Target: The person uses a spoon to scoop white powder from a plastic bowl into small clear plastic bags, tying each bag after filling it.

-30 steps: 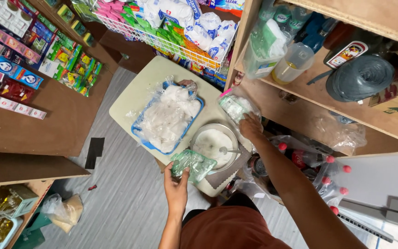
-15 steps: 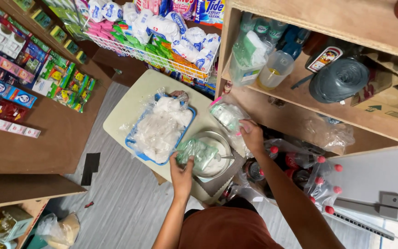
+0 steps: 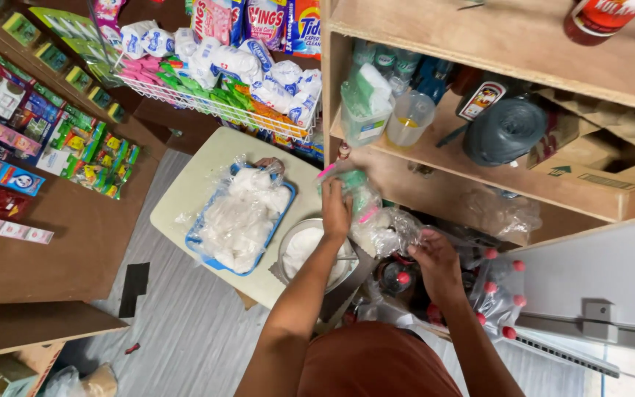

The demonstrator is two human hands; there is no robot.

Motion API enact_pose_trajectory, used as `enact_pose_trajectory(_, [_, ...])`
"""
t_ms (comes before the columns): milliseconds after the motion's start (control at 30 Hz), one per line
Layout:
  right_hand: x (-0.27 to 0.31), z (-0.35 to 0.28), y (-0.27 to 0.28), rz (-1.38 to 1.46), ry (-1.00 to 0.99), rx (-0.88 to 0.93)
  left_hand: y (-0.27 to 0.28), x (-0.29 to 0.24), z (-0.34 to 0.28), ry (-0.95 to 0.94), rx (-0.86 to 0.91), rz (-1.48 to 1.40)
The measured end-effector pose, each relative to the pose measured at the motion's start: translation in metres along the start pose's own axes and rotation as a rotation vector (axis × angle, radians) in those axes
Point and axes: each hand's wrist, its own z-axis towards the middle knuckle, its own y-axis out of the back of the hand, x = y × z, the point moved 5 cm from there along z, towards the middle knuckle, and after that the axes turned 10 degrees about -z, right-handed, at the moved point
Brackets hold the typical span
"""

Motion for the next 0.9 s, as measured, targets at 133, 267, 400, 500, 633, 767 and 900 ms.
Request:
enact_pose_trajectory(133, [0.002,0.002,0.019,0.186,-0.104,0.012,-0.038,0.045,-0.017,0.045,0.27,0.266])
enact_pose_trajectory(267, [0.02,0.008,0.032,0.332,-0.096,0.108,-0.044,0.021,-0.044,0.158,0.451,0.487])
enact_pose_trajectory(400, [0.021,0.013,0.036,0.355,-0.163,0.196,-0.024,-0.019,-0.091,0.429,0.165,0.07])
enact_pose_trajectory(500, [-0.016,0.02,0.042,0.374,-0.23,0.337,-0.016,-0.076,-0.129,0.797,0.039,-0.537])
enact_pose_trajectory(633, [0.004,0.008,0.018,0.213,-0.34,0.489,-0.01,-0.122,-0.16,0.744,-0.093,-0.849])
enact_pose_trajectory(767, [-0.013,0.0,0.011,0.159,-0.458,0.613,0.014,-0.154,-0.181,0.601,-0.223,-0.931])
enact_pose_trajectory(900, [-0.012,-0.009,0.001,0.06,-0.479,0.708,0.031,-0.168,-0.2,0.52,-0.207,-0.598])
